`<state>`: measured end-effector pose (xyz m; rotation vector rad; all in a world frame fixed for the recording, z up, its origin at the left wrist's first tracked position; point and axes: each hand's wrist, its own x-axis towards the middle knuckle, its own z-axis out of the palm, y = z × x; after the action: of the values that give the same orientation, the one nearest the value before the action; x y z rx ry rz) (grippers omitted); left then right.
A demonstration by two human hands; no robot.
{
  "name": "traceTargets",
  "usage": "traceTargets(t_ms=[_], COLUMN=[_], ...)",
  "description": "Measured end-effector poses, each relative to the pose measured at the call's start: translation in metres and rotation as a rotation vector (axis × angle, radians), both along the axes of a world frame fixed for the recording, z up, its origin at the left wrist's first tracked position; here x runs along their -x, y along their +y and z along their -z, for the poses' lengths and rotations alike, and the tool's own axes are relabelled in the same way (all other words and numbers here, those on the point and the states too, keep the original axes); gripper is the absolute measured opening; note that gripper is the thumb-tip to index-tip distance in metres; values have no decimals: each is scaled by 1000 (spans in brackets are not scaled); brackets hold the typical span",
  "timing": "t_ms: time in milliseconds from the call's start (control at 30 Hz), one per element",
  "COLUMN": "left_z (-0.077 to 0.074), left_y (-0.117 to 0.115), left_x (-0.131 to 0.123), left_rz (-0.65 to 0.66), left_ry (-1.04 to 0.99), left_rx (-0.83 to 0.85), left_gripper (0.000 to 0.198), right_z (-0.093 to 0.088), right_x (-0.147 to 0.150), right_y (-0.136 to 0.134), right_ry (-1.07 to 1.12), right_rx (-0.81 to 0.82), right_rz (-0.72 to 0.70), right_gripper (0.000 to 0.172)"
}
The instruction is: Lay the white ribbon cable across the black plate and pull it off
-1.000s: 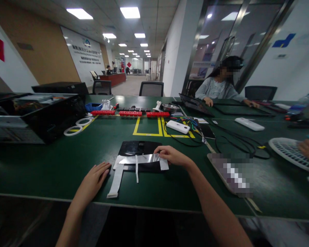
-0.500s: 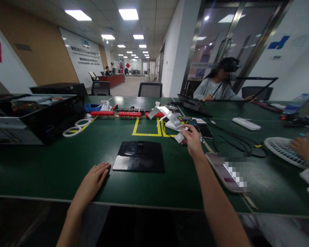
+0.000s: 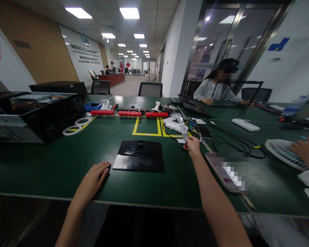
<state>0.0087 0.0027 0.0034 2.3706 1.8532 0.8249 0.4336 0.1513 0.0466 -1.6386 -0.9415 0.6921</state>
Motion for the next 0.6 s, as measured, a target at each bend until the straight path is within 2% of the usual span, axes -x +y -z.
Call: traceTargets(t_ms=[133,300,467,600], left_z=[0,-1,-2,0], left_y=[0,-1,-1,0], left_x=[0,0,0,0], left_rz=[1,-4,-2,-1], left_ry=[14,12,10,5], left_rx=[7,8,18,8], left_gripper=[34,33,33,33], right_z=[1,-7,-27,-44], right_x=[0,0,12,28], right_y=[4,5,-12,-30], right_ry=[1,-56,-288,-335], right_rx=[-37,-189,-402,-470], right_rz=[45,86,-4,-89], right_gripper=[37,48,46,42])
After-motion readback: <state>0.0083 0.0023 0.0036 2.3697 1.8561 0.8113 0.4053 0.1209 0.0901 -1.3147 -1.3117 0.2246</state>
